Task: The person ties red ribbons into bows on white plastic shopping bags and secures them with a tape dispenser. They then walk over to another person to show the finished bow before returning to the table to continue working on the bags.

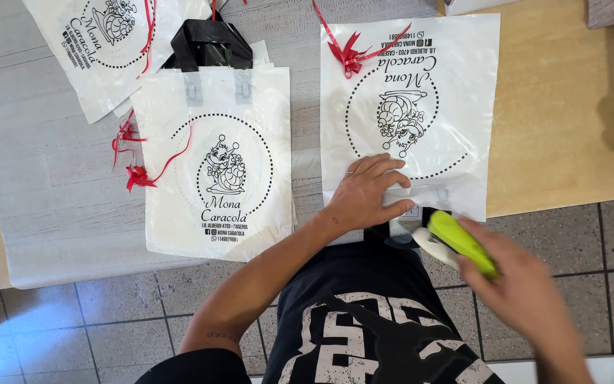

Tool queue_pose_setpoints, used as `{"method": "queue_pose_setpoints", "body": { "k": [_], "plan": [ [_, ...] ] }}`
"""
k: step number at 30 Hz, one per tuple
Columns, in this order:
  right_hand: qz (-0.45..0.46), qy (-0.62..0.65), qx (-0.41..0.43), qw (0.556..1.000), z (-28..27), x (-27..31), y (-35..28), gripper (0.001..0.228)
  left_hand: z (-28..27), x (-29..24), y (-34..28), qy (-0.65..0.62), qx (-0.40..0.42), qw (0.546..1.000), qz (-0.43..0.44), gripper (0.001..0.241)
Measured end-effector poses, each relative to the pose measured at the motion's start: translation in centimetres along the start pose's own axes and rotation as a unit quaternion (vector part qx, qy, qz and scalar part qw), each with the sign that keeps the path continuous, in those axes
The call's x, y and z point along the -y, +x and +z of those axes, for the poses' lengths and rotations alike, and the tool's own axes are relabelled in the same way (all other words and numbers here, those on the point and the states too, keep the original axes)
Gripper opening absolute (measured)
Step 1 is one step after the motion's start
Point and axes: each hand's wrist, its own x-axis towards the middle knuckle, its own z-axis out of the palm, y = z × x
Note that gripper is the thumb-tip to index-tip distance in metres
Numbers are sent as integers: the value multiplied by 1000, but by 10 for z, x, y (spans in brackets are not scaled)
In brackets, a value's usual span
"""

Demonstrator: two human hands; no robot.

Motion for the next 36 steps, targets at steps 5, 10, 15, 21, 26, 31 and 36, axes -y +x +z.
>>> {"method": "queue_pose_setpoints", "body": {
  "k": [5, 10, 15, 21, 26, 31, 36],
  "plan": [
    [-56, 18, -71, 996, 55, 8, 23, 68, 1, 7, -8, -4, 85, 996, 12, 42],
    [-49, 52, -150, 986, 63, 30, 22, 62, 7, 6, -19, 45, 147, 988, -12, 47],
    [-65, 75, -156, 983, 73, 34, 20, 62, 13, -5, -21, 104, 145, 984, -17, 49],
    [-54, 66, -162, 983, 84, 35, 23, 65, 11, -19, -9, 63, 152, 983, -85, 60],
    [-53, 104, -103, 988, 96, 27, 23, 73, -13, 55, 45, 137, 9, 990, -45, 88],
    [-33, 52, -123, 990, 113, 26, 31, 72, -98, 113, 121, 230, -63, 959, -153, 66],
    [-63, 17, -176, 982, 126, 33, 44, 68, -105, 126, 126, 191, -48, 968, -154, 47]
  ]
}}
